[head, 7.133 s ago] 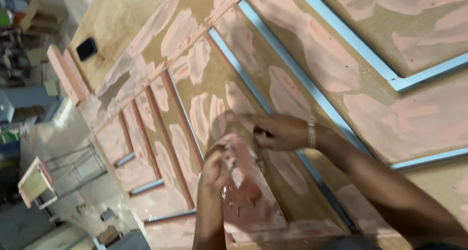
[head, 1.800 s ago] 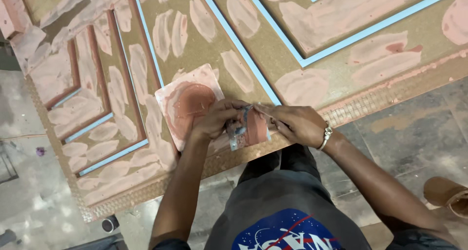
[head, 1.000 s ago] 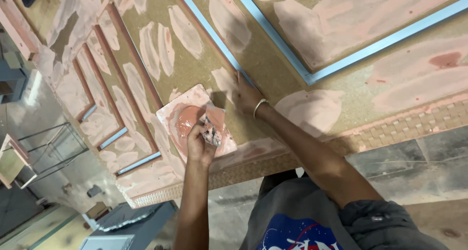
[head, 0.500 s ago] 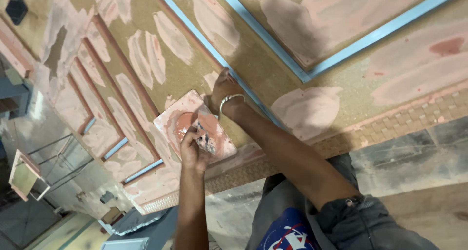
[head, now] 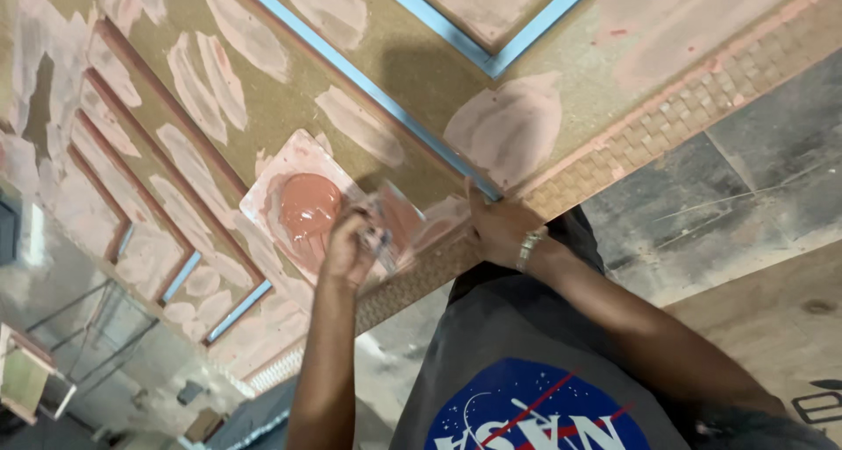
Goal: The person uses a putty knife to scoop pink filler from a square tile and applies it into the grooves of a wooden board. The person repeatedly smooths the filler along the grooves and edges of the board.
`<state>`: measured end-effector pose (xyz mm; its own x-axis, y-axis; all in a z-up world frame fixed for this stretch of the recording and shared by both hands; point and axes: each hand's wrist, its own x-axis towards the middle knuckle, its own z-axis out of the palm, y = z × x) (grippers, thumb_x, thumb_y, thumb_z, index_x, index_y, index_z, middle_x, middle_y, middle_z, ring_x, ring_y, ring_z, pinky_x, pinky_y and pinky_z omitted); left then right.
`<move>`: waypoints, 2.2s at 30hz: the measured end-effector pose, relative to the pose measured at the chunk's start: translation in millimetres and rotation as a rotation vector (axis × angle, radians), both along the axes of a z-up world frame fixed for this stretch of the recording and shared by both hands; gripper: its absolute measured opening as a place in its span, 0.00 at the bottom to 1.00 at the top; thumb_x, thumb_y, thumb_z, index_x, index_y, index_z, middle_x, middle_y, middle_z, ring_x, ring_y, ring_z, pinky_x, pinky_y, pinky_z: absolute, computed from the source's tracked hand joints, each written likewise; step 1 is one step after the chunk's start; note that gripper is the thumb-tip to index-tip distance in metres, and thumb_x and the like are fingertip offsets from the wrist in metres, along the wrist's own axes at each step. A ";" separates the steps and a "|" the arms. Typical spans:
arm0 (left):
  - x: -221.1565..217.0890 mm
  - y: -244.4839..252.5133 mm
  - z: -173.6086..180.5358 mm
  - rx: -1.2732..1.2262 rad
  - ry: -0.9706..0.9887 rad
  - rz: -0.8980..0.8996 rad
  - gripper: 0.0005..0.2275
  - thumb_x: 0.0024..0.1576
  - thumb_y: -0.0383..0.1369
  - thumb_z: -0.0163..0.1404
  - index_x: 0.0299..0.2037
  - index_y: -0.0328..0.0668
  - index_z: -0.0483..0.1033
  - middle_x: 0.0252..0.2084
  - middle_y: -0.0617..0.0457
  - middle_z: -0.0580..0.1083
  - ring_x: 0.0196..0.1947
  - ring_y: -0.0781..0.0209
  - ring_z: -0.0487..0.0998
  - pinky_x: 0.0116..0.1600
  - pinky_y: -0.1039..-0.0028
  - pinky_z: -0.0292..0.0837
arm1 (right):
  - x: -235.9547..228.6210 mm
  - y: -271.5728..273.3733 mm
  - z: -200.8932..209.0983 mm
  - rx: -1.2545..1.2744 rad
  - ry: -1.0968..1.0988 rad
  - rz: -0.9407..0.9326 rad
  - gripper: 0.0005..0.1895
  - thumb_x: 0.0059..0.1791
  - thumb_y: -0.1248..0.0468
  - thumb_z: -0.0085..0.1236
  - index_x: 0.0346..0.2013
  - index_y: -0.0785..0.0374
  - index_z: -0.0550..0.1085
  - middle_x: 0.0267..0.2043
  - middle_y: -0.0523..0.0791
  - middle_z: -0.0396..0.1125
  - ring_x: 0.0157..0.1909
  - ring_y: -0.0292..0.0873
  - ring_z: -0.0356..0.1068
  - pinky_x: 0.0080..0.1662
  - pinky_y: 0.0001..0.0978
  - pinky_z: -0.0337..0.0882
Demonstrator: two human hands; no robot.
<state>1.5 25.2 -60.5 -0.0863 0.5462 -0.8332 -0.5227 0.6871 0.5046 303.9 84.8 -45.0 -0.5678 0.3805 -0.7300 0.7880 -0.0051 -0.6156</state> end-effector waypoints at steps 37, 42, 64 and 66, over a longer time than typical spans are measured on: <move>8.4 -1.8 -15.1 0.008 -0.032 0.279 0.18 0.53 0.27 0.43 0.53 0.29 0.70 0.43 0.45 0.77 0.40 0.51 0.80 0.46 0.61 0.79 | -42.5 10.1 -74.3 0.112 0.717 -0.641 0.50 0.47 0.69 0.56 0.78 0.67 0.40 0.54 0.68 0.64 0.48 0.60 0.68 0.43 0.45 0.72; 13.3 -9.1 -24.0 -0.051 -0.048 0.325 0.19 0.51 0.26 0.43 0.55 0.34 0.72 0.42 0.47 0.77 0.39 0.54 0.80 0.45 0.62 0.78 | -26.3 21.4 -28.8 -0.168 -0.157 0.087 0.48 0.52 0.57 0.49 0.76 0.66 0.32 0.46 0.60 0.73 0.45 0.61 0.75 0.53 0.57 0.72; 26.9 -26.9 -21.0 0.032 -0.066 0.192 0.15 0.53 0.24 0.42 0.51 0.34 0.70 0.41 0.47 0.76 0.40 0.55 0.78 0.48 0.63 0.77 | -33.1 -73.6 -66.1 0.120 -0.072 -0.193 0.58 0.44 0.53 0.54 0.69 0.86 0.31 0.30 0.54 0.76 0.37 0.57 0.76 0.60 0.52 0.66; 30.7 -27.7 -15.9 -0.002 -0.003 0.131 0.17 0.51 0.24 0.41 0.51 0.36 0.71 0.41 0.50 0.77 0.39 0.58 0.78 0.44 0.64 0.76 | -33.2 -90.6 -81.9 0.314 -0.039 -0.228 0.57 0.44 0.50 0.55 0.66 0.89 0.34 0.34 0.60 0.74 0.36 0.59 0.75 0.47 0.52 0.70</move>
